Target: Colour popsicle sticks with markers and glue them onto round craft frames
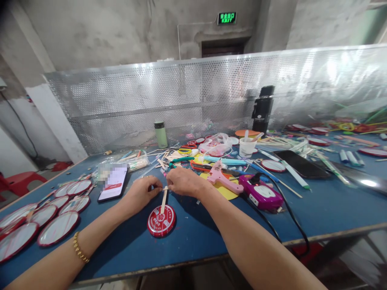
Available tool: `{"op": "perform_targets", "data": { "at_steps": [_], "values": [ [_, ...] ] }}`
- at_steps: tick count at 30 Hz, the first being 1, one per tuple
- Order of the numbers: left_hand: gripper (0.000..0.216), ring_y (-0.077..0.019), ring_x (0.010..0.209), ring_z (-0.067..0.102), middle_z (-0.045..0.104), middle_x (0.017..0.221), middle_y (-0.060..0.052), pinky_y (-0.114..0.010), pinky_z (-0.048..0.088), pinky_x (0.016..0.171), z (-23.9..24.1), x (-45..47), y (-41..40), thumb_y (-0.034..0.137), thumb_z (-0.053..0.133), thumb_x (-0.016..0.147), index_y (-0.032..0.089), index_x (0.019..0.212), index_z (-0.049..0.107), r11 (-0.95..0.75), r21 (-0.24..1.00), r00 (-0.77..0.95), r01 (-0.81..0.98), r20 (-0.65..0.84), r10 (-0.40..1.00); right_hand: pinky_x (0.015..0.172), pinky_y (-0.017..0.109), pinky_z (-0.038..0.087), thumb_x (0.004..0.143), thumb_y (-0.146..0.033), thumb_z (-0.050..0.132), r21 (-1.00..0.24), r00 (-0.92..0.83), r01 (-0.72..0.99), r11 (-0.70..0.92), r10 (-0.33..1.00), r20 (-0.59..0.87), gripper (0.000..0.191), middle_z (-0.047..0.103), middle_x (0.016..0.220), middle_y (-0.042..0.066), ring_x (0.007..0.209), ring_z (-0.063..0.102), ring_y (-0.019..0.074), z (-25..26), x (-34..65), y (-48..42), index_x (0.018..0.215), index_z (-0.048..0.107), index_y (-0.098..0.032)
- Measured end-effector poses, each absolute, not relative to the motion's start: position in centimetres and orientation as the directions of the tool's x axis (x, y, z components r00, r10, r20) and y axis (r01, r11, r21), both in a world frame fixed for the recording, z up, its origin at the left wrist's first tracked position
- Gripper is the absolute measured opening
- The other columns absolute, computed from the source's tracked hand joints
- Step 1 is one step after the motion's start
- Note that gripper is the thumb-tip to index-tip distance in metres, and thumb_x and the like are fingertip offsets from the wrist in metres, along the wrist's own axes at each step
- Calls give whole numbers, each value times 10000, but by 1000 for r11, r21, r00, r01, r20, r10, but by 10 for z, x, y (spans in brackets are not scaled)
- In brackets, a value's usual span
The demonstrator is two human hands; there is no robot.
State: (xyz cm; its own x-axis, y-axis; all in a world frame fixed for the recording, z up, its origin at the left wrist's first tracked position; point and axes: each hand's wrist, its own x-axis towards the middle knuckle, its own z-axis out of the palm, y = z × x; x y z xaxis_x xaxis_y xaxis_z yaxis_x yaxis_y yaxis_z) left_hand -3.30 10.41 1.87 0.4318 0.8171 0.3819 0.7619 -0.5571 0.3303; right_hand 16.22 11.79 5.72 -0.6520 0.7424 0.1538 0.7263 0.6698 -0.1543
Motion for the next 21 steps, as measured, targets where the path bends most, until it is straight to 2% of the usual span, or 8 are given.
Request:
{"op": "perform_targets", "data": {
  "at_steps": [13, 17, 21],
  "values": [
    [144, -182, 775, 614, 701, 832, -24, -270, 405, 693, 17, -32, 105, 76, 605, 841, 188, 847, 695, -560, 317, 436, 765, 385, 813, 599, 224, 330, 807, -143, 588, -131, -662, 723, 678, 734, 151, 136, 711, 826, 64, 750, 599, 164, 56, 162, 119, 808, 724, -146],
    [142, -178, 768, 611, 699, 831, -21, -270, 409, 691, 16, -30, 105, 76, 608, 841, 190, 846, 694, -561, 324, 435, 762, 385, 814, 581, 221, 319, 801, -134, 589, -138, -661, 722, 678, 735, 153, 134, 700, 784, 50, 701, 583, 148, 56, 163, 118, 787, 722, -149],
    [123, -174, 765, 608, 695, 849, -18, -270, 417, 688, 20, -33, 104, 104, 616, 847, 193, 898, 684, -556, 336, 424, 760, 393, 816, 609, 216, 326, 825, -176, 627, -152, -645, 723, 674, 737, 202, 99, 691, 788, 31, 717, 576, 137, 58, 164, 118, 789, 719, -166]
  ]
}}
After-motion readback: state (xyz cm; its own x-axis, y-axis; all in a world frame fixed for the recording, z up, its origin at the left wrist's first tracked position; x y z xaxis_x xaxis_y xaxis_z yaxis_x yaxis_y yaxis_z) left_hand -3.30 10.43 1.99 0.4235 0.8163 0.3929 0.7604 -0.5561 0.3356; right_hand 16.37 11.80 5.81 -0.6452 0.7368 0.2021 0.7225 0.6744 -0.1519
